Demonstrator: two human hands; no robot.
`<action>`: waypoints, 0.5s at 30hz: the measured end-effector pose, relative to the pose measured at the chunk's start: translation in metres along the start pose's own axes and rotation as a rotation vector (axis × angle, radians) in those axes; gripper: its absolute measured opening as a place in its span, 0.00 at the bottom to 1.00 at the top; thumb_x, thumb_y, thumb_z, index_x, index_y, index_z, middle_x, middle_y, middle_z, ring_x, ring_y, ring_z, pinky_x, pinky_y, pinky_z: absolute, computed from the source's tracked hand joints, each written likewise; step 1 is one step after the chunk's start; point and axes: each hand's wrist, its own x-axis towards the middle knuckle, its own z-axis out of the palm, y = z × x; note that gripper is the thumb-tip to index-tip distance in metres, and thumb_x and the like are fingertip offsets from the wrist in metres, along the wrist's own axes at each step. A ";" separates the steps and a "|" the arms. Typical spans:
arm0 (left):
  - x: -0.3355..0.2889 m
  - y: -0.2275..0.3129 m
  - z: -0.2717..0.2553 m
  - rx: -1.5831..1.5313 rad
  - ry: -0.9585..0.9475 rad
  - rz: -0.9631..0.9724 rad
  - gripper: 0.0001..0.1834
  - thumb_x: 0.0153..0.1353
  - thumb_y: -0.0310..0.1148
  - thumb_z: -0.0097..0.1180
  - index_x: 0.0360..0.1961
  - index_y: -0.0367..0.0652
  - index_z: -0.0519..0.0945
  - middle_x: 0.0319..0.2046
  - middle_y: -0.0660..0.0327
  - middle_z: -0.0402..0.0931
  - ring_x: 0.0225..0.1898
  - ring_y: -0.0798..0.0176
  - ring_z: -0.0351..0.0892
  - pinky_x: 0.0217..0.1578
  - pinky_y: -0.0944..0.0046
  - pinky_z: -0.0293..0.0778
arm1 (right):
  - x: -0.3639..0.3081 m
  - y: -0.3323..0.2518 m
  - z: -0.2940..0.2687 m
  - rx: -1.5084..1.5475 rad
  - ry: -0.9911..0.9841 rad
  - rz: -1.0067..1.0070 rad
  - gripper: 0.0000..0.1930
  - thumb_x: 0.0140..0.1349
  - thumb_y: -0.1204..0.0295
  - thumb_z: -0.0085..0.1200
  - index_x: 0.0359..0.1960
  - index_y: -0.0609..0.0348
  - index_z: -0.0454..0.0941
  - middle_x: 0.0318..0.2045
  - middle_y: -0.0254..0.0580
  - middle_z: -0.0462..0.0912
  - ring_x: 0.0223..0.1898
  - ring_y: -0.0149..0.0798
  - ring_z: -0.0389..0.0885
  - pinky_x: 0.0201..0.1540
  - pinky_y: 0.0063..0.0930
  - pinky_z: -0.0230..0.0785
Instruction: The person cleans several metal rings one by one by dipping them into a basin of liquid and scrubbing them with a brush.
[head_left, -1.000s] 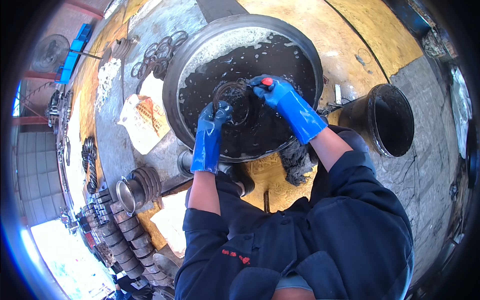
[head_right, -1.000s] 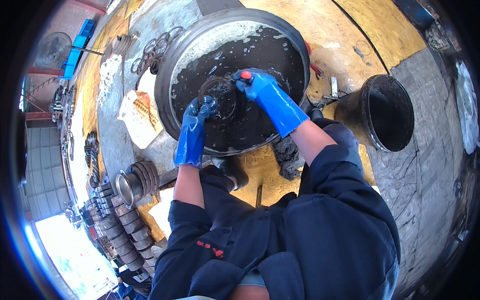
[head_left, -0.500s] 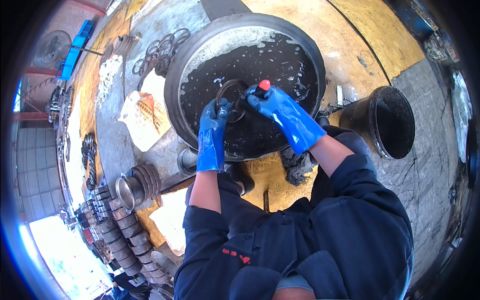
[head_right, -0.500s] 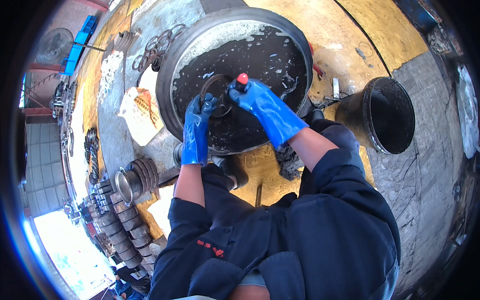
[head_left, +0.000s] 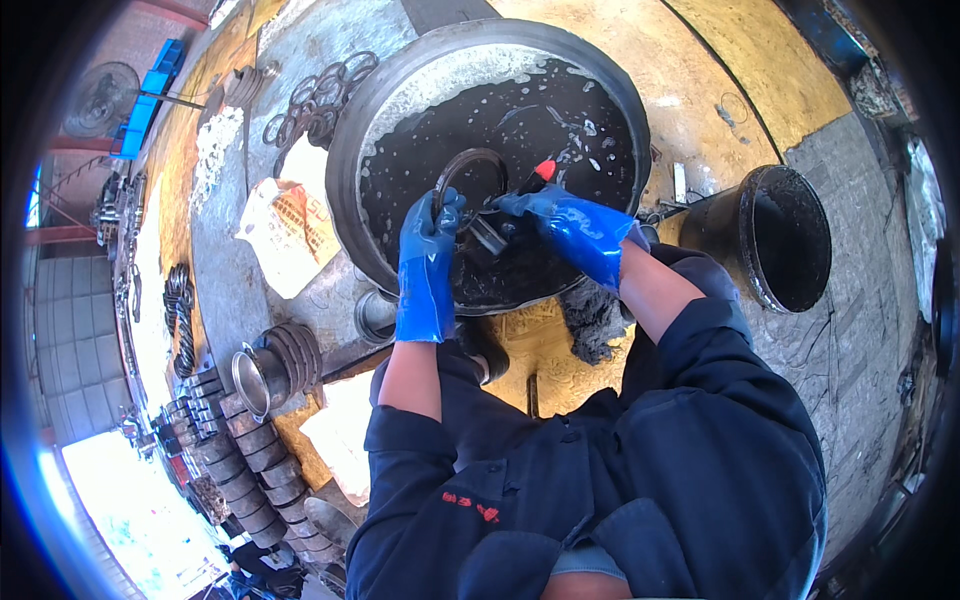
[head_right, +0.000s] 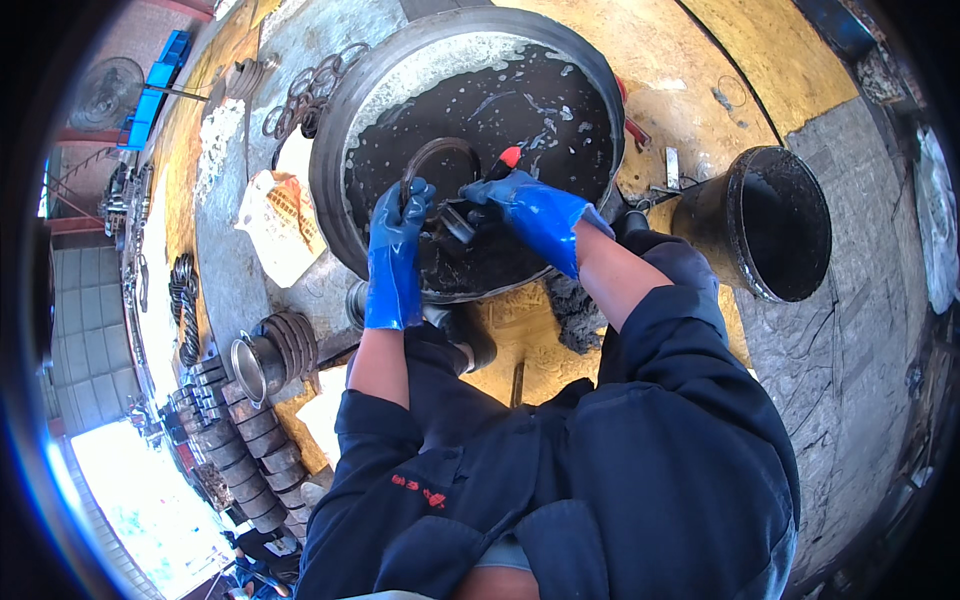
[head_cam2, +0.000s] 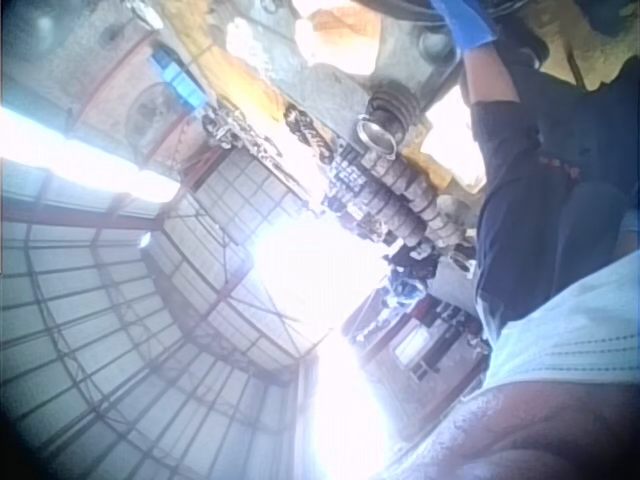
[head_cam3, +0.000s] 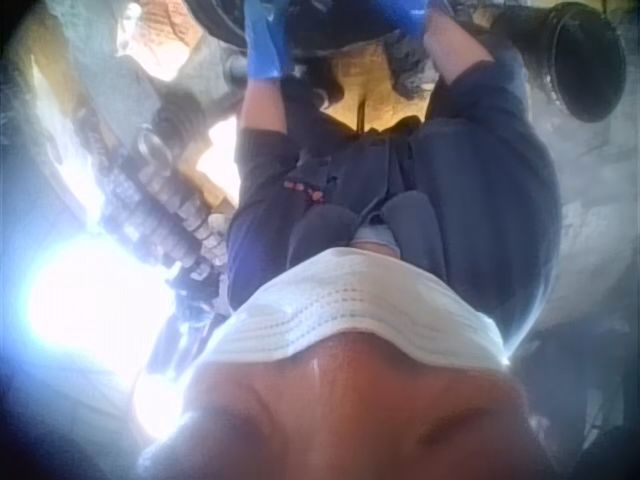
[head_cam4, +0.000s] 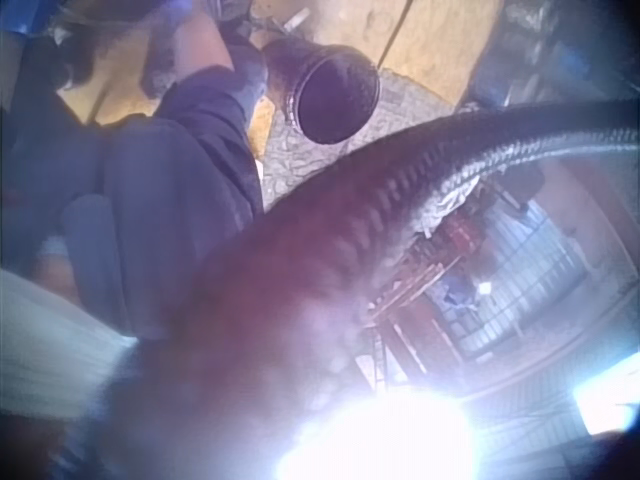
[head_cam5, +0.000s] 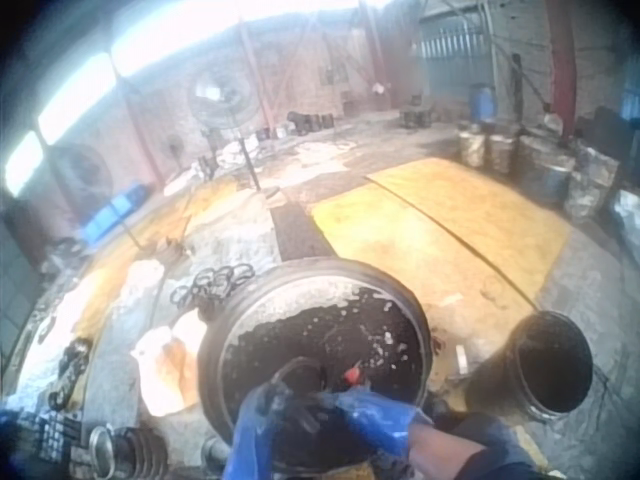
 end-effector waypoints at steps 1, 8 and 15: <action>0.000 -0.001 0.001 -0.029 0.024 -0.021 0.17 0.67 0.28 0.54 0.54 0.31 0.74 0.44 0.54 0.81 0.47 0.60 0.81 0.51 0.63 0.76 | 0.000 -0.001 -0.001 0.012 -0.046 -0.065 0.15 0.58 0.64 0.62 0.42 0.61 0.83 0.36 0.39 0.86 0.36 0.31 0.82 0.43 0.28 0.73; 0.011 0.015 -0.005 -0.468 0.240 -0.149 0.15 0.66 0.27 0.55 0.53 0.33 0.75 0.45 0.48 0.80 0.47 0.55 0.82 0.52 0.59 0.77 | 0.046 0.010 -0.033 -0.585 0.330 -0.028 0.24 0.57 0.50 0.62 0.37 0.62 0.84 0.31 0.46 0.86 0.32 0.36 0.82 0.39 0.35 0.74; 0.006 0.018 -0.006 -0.621 0.103 -0.319 0.14 0.66 0.24 0.53 0.53 0.34 0.75 0.49 0.46 0.79 0.48 0.53 0.81 0.50 0.58 0.79 | 0.038 -0.004 -0.014 -0.364 0.093 -0.070 0.23 0.58 0.53 0.64 0.47 0.58 0.82 0.40 0.42 0.86 0.40 0.33 0.82 0.48 0.32 0.73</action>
